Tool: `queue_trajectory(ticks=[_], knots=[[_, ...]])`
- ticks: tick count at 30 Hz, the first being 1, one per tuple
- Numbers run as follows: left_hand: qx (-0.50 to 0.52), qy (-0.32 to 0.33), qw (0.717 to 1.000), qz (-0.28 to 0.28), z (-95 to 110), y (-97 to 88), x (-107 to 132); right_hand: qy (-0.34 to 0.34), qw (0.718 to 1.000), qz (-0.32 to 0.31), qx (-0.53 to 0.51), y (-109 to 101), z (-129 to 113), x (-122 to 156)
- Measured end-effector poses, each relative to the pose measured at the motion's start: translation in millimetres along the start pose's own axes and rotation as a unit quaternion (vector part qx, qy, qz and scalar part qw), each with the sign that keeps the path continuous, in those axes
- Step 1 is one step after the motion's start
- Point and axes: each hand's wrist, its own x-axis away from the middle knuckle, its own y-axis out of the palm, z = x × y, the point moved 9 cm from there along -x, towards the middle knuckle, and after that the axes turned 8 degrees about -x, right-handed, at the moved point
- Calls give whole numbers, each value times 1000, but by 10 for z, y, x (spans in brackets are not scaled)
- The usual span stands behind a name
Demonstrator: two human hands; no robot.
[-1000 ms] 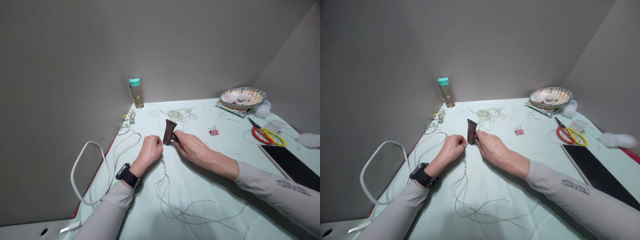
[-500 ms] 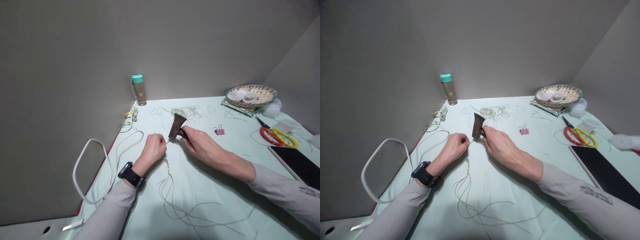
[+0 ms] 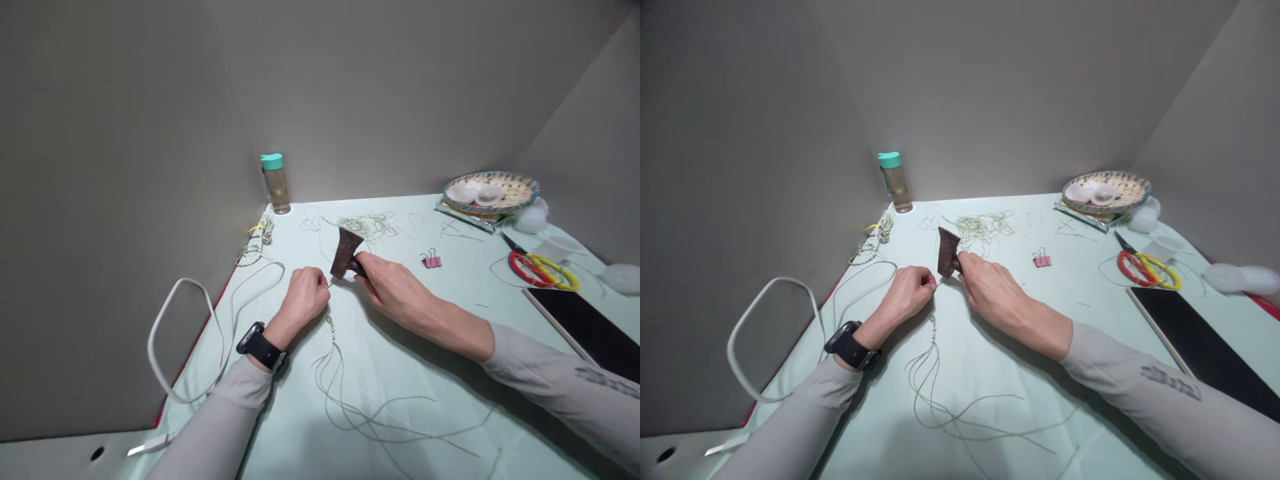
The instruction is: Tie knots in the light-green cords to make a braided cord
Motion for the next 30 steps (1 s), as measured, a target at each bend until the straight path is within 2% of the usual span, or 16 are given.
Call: queue_trajectory(ticks=[7,15,23,27,30], knots=[[3,-3,1000,2,8,-17,20,-1,1000,-20,9,149,-7,2],[12,-2,1000,5,1,-21,3,2,1000,-9,10,-36,-13,-19],[24,-11,1000,7,-6,-25,8,-9,998,-52,27,142,-108,-51],[38,-14,999,9,-18,-23,11,1,999,-52,13,112,-98,-41],[55,-17,998,10,-23,-29,18,23,999,-37,-11,45,30,-21]])
